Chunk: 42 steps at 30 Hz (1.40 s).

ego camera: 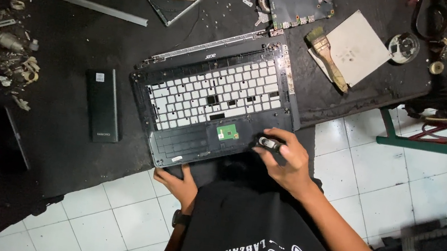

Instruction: The person cleans the underside of a disassembled laptop keyboard frame using a brush and a small tool. They scrub the surface and then use the tool to scrape or pick at specific areas. The person also handles a separate laptop palm rest component.

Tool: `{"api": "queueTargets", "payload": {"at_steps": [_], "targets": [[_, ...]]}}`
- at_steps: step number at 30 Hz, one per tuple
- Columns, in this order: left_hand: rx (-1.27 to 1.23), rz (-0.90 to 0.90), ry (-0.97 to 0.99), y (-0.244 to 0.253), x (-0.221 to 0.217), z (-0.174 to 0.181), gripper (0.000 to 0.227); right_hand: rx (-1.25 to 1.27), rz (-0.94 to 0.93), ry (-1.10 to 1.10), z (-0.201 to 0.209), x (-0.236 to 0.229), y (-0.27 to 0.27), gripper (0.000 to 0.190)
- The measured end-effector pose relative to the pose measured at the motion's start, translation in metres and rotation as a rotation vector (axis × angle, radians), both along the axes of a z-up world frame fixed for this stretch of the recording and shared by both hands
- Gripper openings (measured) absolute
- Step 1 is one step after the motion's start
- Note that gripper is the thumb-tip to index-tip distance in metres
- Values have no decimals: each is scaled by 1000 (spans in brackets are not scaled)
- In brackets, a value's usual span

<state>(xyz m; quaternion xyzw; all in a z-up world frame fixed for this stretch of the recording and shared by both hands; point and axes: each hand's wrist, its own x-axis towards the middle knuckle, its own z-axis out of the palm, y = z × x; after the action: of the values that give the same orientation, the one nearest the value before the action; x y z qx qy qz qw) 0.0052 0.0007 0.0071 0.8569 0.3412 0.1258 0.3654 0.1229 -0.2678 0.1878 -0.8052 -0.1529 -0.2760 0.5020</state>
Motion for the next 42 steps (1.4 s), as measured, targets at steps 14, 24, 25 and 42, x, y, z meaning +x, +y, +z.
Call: {"api": "queueTargets", "payload": {"at_steps": [14, 24, 25, 42], "targets": [[-10, -1, -22, 4, -1, -10, 80, 115, 84, -24, -19, 48, 9, 77], [16, -27, -18, 9, -6, -16, 78, -23, 71, -32, 4, 53, 16, 77], [17, -25, -19, 8, -5, -14, 78, -23, 73, -33, 0, 54, 15, 77], [48, -9, -23, 11, 0, 0, 71, 60, 186, 78, -34, 43, 56, 66]]}}
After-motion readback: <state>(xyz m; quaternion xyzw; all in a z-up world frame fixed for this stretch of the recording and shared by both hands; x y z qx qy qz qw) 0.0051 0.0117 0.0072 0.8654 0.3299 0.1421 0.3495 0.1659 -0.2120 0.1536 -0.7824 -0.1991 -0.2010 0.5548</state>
